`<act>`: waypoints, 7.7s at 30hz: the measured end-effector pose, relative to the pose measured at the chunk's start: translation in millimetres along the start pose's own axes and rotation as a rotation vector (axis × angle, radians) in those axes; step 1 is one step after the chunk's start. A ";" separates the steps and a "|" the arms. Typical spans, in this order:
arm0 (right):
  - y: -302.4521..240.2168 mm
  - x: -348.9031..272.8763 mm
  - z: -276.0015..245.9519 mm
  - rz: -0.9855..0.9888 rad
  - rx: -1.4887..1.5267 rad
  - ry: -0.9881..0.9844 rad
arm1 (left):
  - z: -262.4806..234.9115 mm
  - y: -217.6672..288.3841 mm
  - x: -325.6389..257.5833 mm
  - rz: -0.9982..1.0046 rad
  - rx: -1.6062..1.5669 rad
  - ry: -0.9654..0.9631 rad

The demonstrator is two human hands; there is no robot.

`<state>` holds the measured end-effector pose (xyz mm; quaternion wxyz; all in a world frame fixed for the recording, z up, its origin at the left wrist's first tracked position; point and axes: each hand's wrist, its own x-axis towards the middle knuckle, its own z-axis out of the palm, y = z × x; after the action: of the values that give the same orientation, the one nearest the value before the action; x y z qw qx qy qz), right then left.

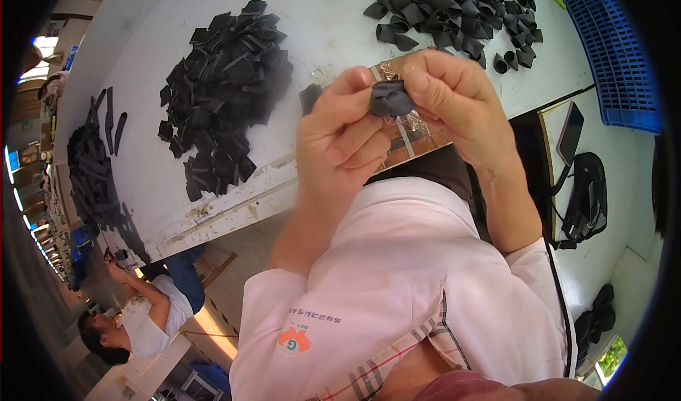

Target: Manually trimming and cleaning small black rubber or plastic industrial components using a pointed tool.

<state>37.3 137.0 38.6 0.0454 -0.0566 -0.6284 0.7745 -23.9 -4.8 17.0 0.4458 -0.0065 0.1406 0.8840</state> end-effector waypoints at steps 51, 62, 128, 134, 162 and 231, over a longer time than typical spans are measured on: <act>44.1 6.4 -3.6 -0.661 -0.691 0.129 | -14.8 -32.8 1.1 0.856 0.881 0.190; -1.4 17.1 -10.8 -0.777 -1.052 0.022 | -7.9 -28.0 -1.2 0.849 0.814 0.223; 62.3 -24.7 7.7 -0.298 -0.743 0.166 | -62.6 26.9 -12.3 0.369 1.098 0.532; 58.5 -25.1 7.2 -0.085 -0.326 0.198 | -30.4 3.9 -16.8 -0.089 0.770 0.259; 53.4 -21.8 6.8 -0.597 -0.950 0.268 | -28.5 -49.5 -9.1 0.839 1.656 0.318; 17.1 -1.8 -8.7 -0.397 -0.529 0.131 | -7.9 1.3 8.7 0.773 1.356 -0.069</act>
<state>40.3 141.6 20.1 0.2195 0.0072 -0.8021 0.5553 -31.0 -0.7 8.5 0.0172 0.3442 0.6284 0.6974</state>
